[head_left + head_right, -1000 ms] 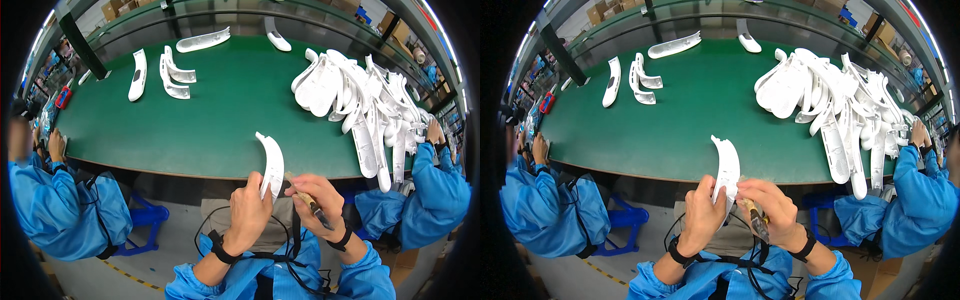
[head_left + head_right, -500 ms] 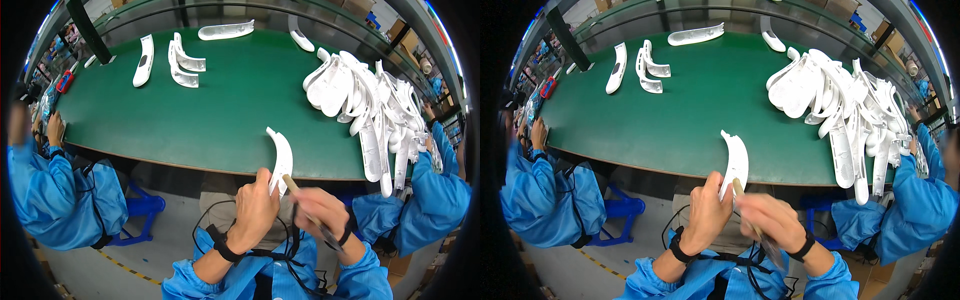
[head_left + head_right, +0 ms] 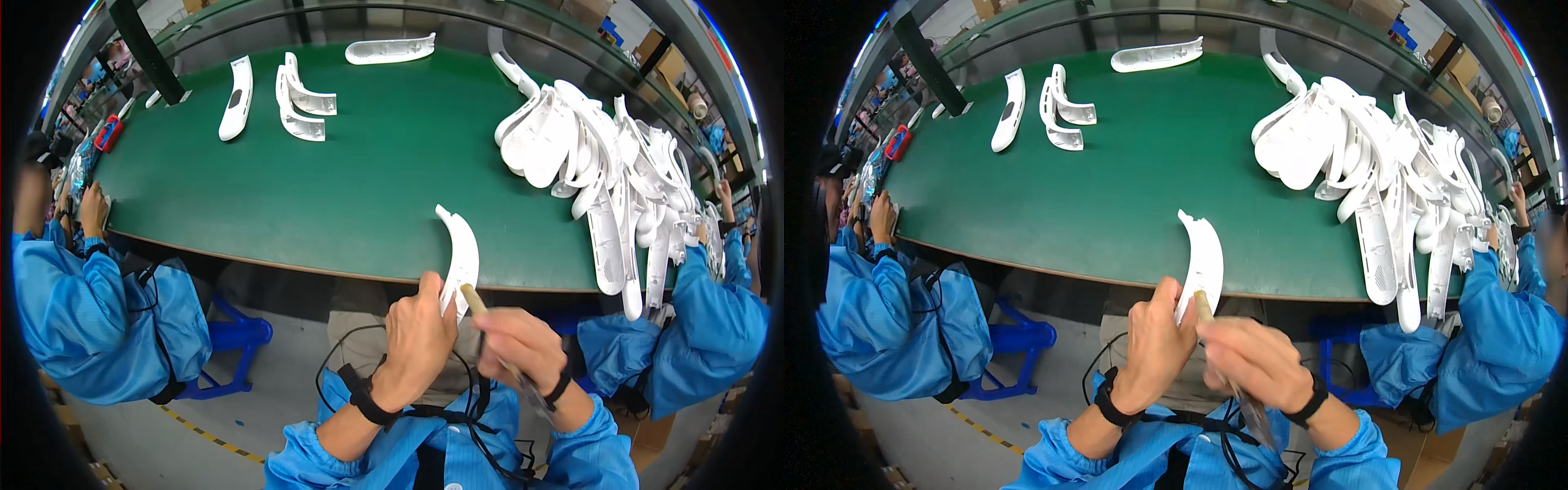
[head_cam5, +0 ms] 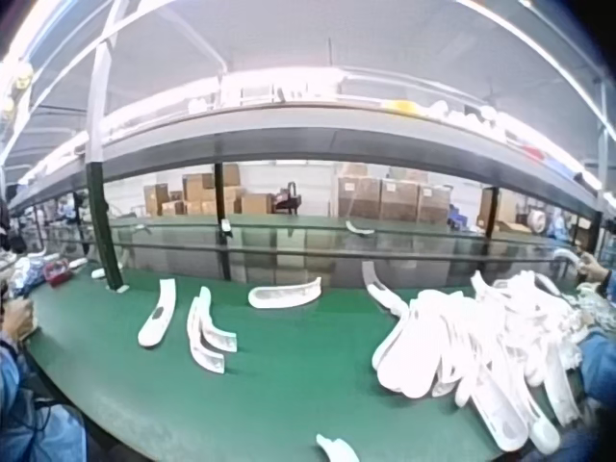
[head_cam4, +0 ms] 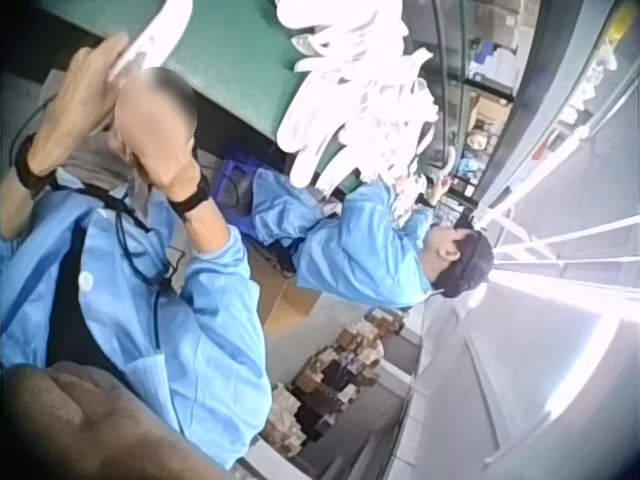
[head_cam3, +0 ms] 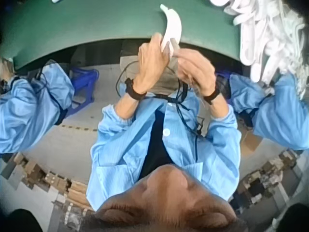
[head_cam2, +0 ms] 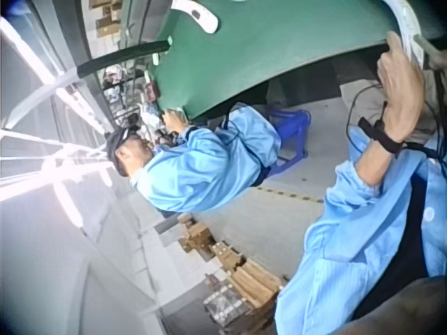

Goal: Removing debris and cleaning industrial white plastic curved components at a factory workbench.

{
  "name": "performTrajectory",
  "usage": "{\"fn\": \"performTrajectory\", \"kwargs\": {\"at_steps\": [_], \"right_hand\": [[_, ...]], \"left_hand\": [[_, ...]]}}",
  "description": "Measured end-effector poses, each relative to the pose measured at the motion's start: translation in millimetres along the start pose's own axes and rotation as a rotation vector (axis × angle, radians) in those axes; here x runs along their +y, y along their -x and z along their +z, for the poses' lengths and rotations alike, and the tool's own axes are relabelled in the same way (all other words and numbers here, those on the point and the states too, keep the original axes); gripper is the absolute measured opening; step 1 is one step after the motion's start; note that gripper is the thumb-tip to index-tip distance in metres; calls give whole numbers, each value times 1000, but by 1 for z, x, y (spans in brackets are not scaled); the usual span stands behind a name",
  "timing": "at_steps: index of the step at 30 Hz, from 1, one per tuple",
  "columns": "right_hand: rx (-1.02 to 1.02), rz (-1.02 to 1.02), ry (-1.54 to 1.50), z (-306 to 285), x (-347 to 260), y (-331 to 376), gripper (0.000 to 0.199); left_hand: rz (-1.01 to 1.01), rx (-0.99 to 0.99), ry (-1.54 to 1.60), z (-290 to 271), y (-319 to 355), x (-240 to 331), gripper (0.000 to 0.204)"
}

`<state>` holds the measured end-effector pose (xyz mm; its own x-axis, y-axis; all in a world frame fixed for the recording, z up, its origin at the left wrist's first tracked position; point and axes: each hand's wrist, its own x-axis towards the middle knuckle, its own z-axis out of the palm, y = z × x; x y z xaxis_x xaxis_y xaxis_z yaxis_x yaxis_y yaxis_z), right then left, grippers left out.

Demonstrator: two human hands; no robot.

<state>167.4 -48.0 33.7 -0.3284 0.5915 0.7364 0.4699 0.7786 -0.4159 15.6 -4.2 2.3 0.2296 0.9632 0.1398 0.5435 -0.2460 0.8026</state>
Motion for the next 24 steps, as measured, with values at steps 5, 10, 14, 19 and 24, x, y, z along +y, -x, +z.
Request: {"fn": "performTrajectory", "kwargs": {"at_steps": [5, 10, 14, 19, 24], "right_hand": [[53, 78, 100, 5, 5, 7, 39], [-66, 92, 86, 2, 10, 6, 37], [87, 53, -20, 1, 7, 9, 38], [148, 278, -7, -2, 1, 8, 23], [214, 806, -479, -30, -13, -6, 3]], "left_hand": [[-6, -22, 11, 2, 5, 0, 17], [-13, -2, -4, 2, 2, -1, 18], [21, 6, -16, 5, 2, -1, 17], [-50, 62, 60, 5, 3, -1, 19], [-259, 66, 501, 30, 17, -18, 20]]}}
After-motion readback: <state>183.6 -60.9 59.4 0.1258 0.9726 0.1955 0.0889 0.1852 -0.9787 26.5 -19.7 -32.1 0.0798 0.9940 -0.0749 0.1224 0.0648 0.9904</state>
